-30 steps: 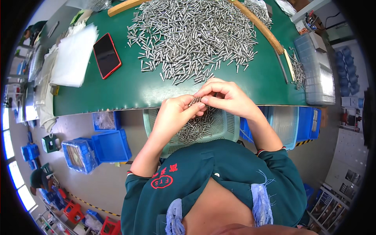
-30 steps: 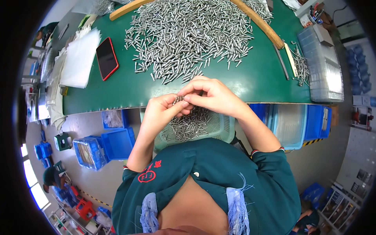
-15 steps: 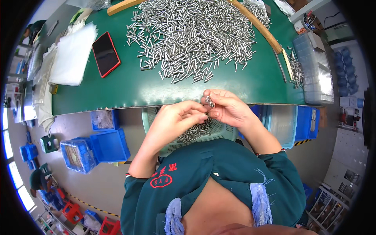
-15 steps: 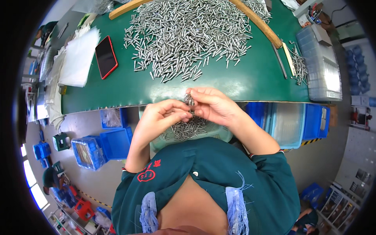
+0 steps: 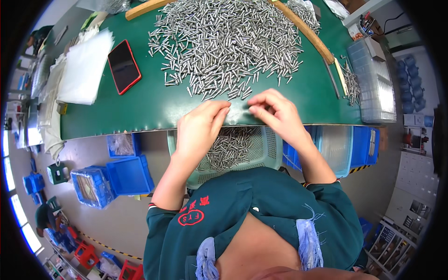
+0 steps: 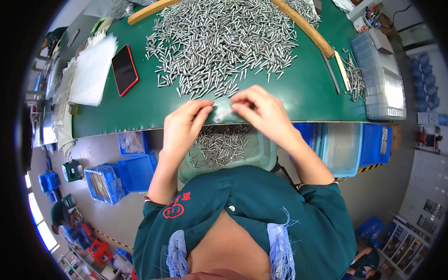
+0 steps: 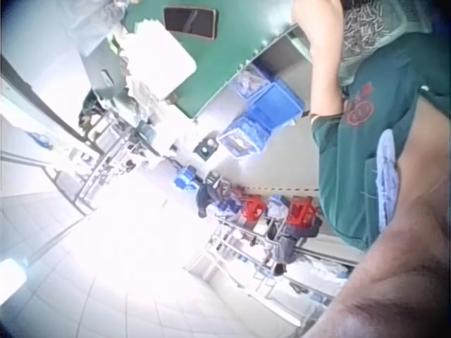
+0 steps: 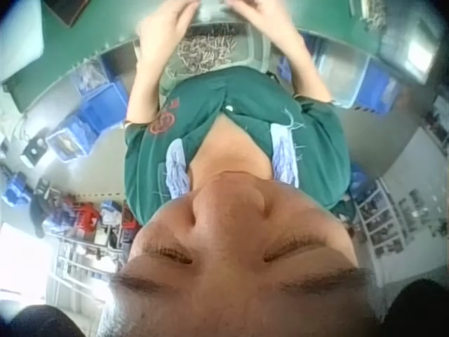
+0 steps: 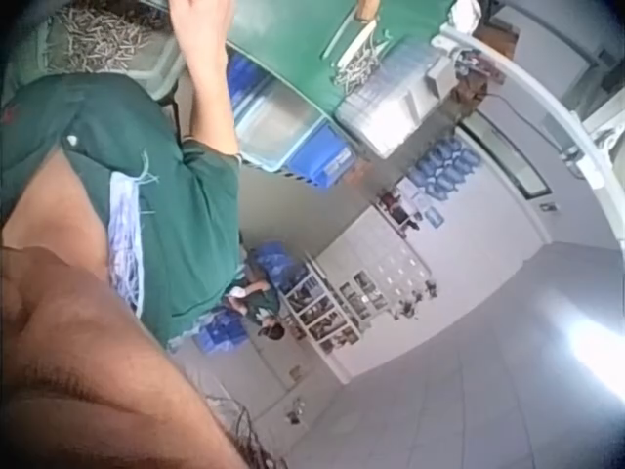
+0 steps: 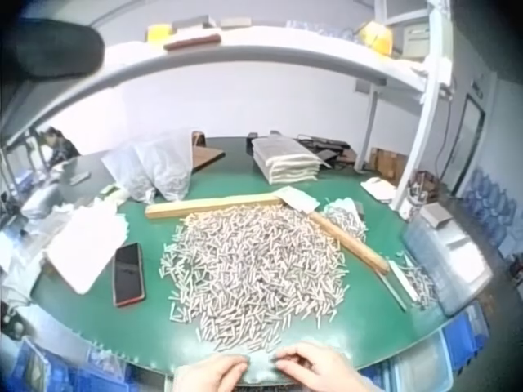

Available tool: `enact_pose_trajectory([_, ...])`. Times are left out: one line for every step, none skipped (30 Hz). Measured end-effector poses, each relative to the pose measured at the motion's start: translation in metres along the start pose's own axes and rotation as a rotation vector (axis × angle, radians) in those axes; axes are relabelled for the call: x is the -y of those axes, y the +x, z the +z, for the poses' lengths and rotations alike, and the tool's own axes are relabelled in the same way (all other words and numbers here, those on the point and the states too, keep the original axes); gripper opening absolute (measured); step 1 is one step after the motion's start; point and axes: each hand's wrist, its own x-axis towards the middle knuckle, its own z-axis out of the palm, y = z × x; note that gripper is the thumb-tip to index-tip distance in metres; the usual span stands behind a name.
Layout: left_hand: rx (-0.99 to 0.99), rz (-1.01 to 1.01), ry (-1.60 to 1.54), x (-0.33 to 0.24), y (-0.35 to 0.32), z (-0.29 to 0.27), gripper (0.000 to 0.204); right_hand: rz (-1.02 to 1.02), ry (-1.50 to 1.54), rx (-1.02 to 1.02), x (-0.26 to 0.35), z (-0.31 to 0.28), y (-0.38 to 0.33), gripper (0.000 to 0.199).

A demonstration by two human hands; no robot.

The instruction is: Sorting small metal pins and placing them into a bin on a manufacturing workbench.

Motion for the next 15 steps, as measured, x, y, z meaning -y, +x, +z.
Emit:
enact_pose_trajectory([0.005,0.02,0.063,0.0,0.004,0.005,0.015,-0.012,-0.087,-0.089,-0.003,0.001,0.002,0.015])
enact_pose_trajectory([-0.017,0.027,0.124,-0.002,0.008,0.011,0.019,-0.012,-0.087,-0.089,-0.005,0.002,0.005,0.015])
enact_pose_trajectory([-0.039,0.034,0.185,-0.002,0.013,0.017,0.022,-0.071,-0.195,-0.142,-0.006,0.004,0.009,0.014])
enact_pose_trajectory([-0.055,0.059,0.256,-0.001,0.018,0.022,0.031,-0.13,-0.301,-0.194,-0.008,0.007,0.012,0.013])
enact_pose_trajectory([-0.022,0.05,0.273,-0.005,0.022,0.025,0.032,-0.161,-0.371,-0.181,-0.012,0.01,0.014,0.013])
enact_pose_trajectory([0.011,0.041,0.291,-0.007,0.025,0.027,0.034,-0.182,-0.374,-0.171,-0.012,0.013,0.014,0.013])
enact_pose_trajectory([0.02,0.047,0.267,-0.007,0.024,0.028,0.032,-0.203,-0.376,-0.16,-0.011,0.015,0.013,0.015])
enact_pose_trajectory([0.023,0.048,0.265,-0.006,0.023,0.028,0.032,-0.237,-0.382,-0.158,-0.012,0.015,0.013,0.017])
enact_pose_trajectory([0.048,0.07,0.235,-0.002,0.021,0.026,0.03,-0.234,-0.382,-0.158,-0.014,0.014,0.012,0.017])
enact_pose_trajectory([0.073,0.092,0.206,0.0,0.018,0.023,0.029,-0.25,-0.384,-0.154,-0.017,0.012,0.011,0.016])
enact_pose_trajectory([0.085,0.089,0.18,0.001,0.014,0.02,0.024,-0.267,-0.384,-0.147,-0.018,0.012,0.01,0.016])
enact_pose_trajectory([0.088,0.087,0.181,0.002,0.011,0.018,0.024,-0.265,-0.381,-0.146,-0.016,0.011,0.008,0.016])
enact_pose_trajectory([0.084,0.115,0.164,0.004,0.008,0.017,0.022,-0.287,-0.405,-0.13,-0.012,0.01,0.006,0.015])
enact_pose_trajectory([0.08,0.143,0.146,0.006,0.006,0.015,0.02,-0.31,-0.43,-0.115,-0.009,0.009,0.004,0.015])
enact_pose_trajectory([0.082,0.142,0.145,0.007,0.006,0.014,0.02,-0.308,-0.429,-0.114,-0.009,0.01,0.003,0.015])
